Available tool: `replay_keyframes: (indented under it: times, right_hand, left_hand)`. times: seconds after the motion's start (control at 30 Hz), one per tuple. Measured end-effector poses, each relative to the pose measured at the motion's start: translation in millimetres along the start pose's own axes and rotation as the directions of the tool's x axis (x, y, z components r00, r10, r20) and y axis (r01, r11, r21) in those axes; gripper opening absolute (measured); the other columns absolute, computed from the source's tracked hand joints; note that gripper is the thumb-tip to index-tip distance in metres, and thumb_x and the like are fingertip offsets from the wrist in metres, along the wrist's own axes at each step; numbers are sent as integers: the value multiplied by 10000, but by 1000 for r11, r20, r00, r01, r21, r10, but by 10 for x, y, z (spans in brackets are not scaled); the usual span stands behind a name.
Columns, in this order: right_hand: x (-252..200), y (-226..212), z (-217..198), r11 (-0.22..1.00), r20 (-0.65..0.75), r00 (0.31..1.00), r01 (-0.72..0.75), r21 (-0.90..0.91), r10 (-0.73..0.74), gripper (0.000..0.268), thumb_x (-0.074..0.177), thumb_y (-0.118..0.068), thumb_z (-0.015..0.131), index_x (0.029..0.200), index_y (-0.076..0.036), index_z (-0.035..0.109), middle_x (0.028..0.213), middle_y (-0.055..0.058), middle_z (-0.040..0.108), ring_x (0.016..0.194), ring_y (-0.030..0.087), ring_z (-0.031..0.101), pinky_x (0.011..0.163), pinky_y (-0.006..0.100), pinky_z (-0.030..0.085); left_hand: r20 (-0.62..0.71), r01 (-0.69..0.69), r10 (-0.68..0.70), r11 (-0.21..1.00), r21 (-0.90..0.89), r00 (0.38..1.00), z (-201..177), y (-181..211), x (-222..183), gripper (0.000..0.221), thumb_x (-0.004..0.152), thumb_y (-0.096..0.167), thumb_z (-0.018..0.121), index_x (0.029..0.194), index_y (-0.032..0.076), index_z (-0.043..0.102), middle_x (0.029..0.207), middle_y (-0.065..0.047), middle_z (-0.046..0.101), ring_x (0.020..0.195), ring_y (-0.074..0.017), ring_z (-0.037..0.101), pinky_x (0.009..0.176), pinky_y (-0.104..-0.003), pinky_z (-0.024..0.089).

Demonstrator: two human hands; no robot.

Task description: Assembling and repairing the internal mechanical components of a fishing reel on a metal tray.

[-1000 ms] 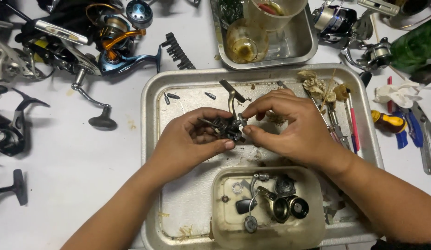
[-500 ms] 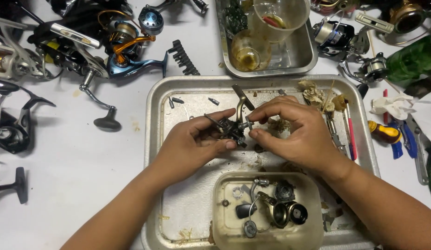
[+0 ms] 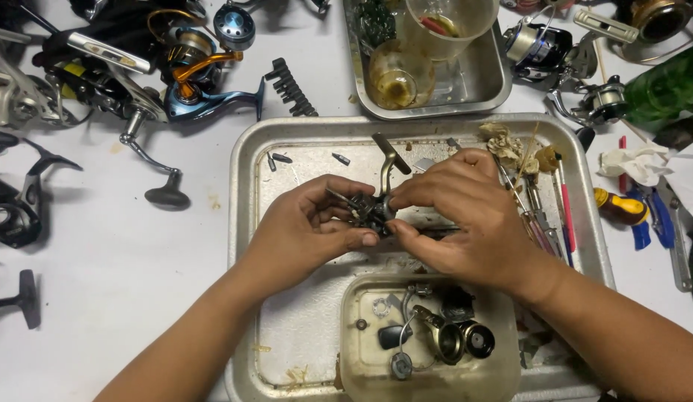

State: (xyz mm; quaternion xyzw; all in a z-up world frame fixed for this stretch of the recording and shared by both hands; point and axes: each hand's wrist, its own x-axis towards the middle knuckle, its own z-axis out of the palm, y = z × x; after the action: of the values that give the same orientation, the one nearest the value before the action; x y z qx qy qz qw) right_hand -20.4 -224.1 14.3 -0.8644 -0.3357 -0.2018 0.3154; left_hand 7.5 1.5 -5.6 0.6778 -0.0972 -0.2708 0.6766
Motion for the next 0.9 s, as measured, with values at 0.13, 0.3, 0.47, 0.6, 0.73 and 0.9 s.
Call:
replay_keyframes:
  times: [0.13,0.3,0.47,0.6,0.73,0.9]
  right_hand:
    - [24,-6,-9,1000,8,1000,9,-15,-9,164,864,-162,827,948,-52,739,945,67,778,858,206,713,887,384,394]
    - [30,40,-29,999,54,998,42,11,-43,180,864,-176,847,965,-59,755,937,57,775,865,191,704,932,368,389]
    - [40,126,-39,987,131,990,-76,141,57,165,890,-168,778,1015,-61,780,917,75,789,849,191,721,865,352,481]
    - [29,178,-31,984,169,982,-105,146,80,117,909,-168,755,998,-100,788,927,30,794,883,163,721,923,372,401]
    - [-3,207,7,983,152,986,-88,159,64,106,922,-150,737,1002,-95,778,942,32,793,885,170,728,919,374,378]
    - [-34,253,40,985,146,989,-11,170,-14,117,945,-118,707,1046,-72,745,974,61,794,901,201,732,908,373,445]
  left_hand:
    - [10,3,-3,999,-36,1000,1,-13,2,510,724,104,868,1203,59,699,1001,-81,790,884,-118,748,865,-226,642]
    - [-21,85,-85,996,-2,996,3,24,1,535,698,63,888,1209,73,728,931,-52,788,850,-105,732,854,-213,628]
    - [-4,125,-126,992,-2,992,-17,-5,23,535,730,72,866,1246,64,727,869,-60,772,789,-108,731,768,-214,619]
    - [10,184,-184,981,-67,983,-20,-10,35,506,753,60,840,1247,58,729,901,-75,786,796,-130,735,715,-245,622]
    - [52,181,-175,972,-152,983,-72,-161,73,507,772,49,825,1266,38,715,919,-83,776,836,-144,744,728,-239,602]
    - [114,119,-107,987,-109,988,-95,-149,67,550,819,126,799,1352,86,667,866,-24,701,857,-99,686,799,-219,555]
